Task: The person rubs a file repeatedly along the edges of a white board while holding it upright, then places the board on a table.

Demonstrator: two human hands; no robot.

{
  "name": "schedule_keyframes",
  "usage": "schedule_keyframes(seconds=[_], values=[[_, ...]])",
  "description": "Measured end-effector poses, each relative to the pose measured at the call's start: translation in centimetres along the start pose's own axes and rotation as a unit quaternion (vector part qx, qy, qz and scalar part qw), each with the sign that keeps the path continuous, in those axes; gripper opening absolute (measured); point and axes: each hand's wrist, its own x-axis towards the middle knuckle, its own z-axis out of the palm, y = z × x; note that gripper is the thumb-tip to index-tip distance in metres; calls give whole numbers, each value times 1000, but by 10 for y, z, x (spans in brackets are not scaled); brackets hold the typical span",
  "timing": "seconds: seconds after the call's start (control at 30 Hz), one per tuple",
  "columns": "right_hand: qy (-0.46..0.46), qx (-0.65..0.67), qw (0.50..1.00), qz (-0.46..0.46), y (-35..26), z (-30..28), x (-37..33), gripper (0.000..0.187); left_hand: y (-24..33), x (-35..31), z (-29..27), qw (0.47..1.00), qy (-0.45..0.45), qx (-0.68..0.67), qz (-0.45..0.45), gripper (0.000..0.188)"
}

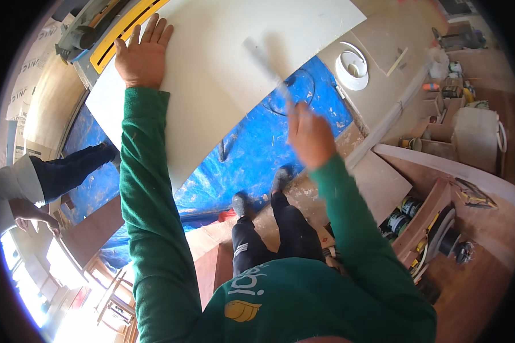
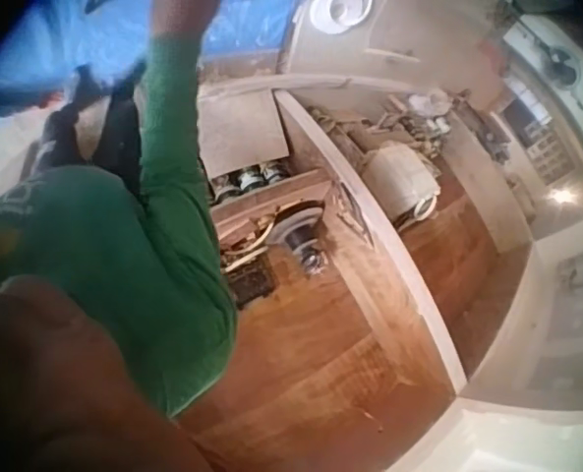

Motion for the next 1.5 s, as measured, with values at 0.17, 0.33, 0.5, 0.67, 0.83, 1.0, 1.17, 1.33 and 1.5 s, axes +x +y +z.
schedule_keyframes(seconds=[0.17,0.33,0.5,0.67,0.83,1.0,1.17,1.33,1.5], values=[[-95,43,994,22,-22,15,-55,26,3,-1,9,1000,17,-2,1,72],[-23,23,999,-36,11,10,-24,25,8,-9,19,998,54,19,-1,68],[313,220,922,65,142,-9,31,36,-10,-106,45,695,-169,697,58,73],[208,476,784,340,174,39,-76,41,-18,-227,73,441,-160,883,14,106],[102,560,713,410,156,92,-149,40,-90,-171,118,453,-145,865,159,84],[125,442,864,206,127,132,-124,37,-175,-94,200,677,-366,621,151,69],[121,524,843,-6,79,127,-43,22,-102,39,168,572,-329,743,110,69],[168,501,833,-162,37,163,13,18,-75,69,74,275,-302,861,304,44],[423,147,891,-74,52,115,116,16,-93,66,88,313,-382,815,302,37]])
